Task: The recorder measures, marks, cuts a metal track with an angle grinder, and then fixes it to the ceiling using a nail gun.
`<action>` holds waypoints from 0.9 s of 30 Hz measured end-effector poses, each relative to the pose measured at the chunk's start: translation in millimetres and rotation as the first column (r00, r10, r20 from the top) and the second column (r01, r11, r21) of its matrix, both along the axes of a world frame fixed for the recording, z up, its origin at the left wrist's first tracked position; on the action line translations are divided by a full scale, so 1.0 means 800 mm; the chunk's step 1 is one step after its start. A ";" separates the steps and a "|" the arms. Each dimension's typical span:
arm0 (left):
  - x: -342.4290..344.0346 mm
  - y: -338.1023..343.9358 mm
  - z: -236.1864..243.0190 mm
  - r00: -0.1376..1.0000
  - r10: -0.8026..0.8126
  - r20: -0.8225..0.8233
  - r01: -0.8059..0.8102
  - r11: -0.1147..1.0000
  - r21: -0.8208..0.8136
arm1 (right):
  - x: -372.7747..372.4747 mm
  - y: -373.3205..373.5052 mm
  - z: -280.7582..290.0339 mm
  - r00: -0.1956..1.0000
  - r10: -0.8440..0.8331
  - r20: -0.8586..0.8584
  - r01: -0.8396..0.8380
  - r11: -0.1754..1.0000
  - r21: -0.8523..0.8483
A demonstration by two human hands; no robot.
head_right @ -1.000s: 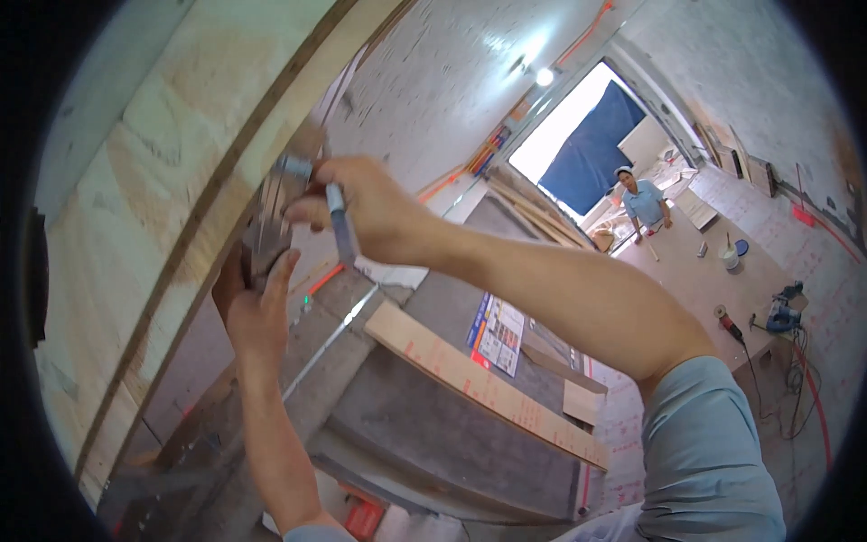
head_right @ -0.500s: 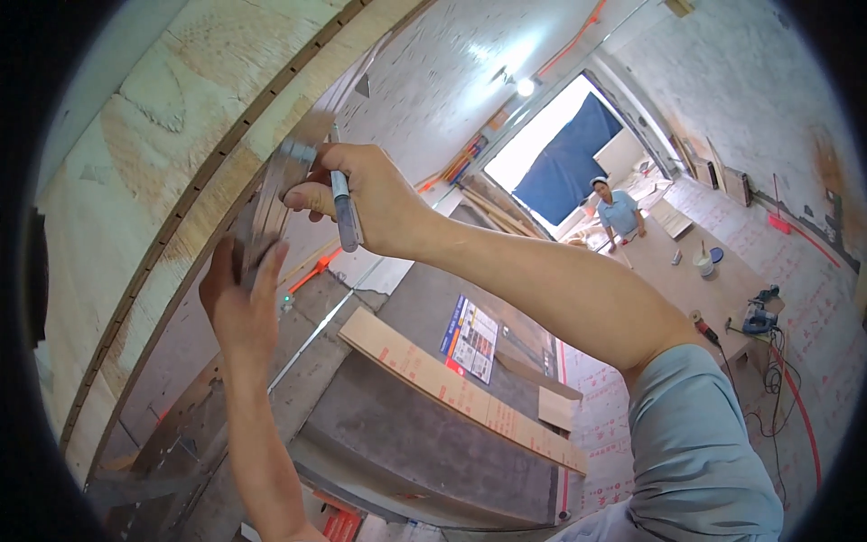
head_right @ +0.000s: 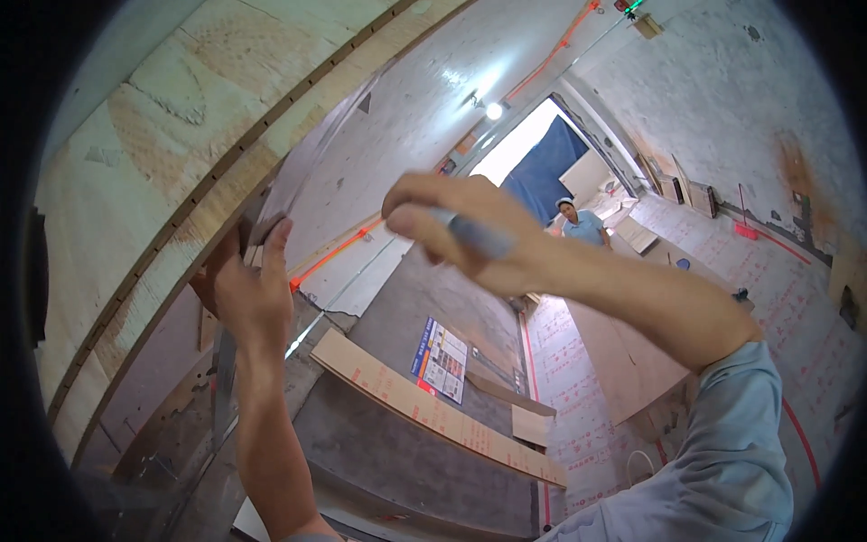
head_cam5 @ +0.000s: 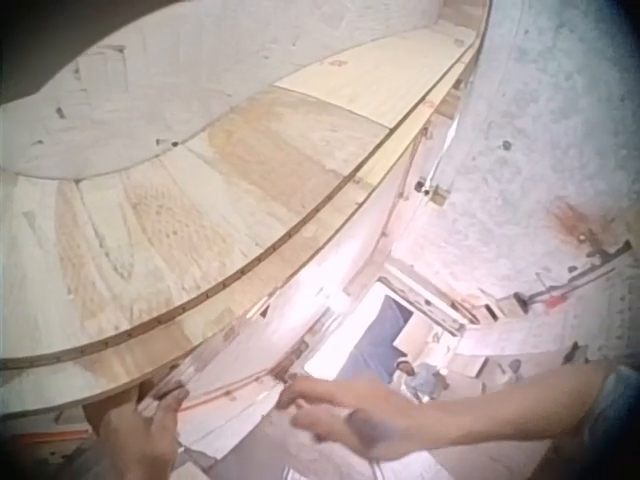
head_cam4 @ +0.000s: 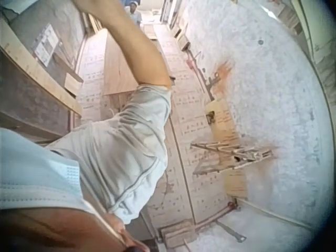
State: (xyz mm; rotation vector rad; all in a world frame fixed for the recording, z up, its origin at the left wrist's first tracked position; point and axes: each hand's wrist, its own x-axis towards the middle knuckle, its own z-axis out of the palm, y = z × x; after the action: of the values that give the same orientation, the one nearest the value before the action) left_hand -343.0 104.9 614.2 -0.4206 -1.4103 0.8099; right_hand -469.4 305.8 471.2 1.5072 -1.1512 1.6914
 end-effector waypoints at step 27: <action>-0.027 -0.015 -0.011 0.981 -0.052 -0.186 0.055 0.998 0.012 | -0.011 -0.360 0.108 0.946 0.096 -0.310 -0.204 0.919 -0.337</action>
State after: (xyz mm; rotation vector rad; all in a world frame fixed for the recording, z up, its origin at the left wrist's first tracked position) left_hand -364.6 92.7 605.3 -0.3585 -1.2267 0.7724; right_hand -478.2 17.8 557.4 1.5643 -0.5411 1.6074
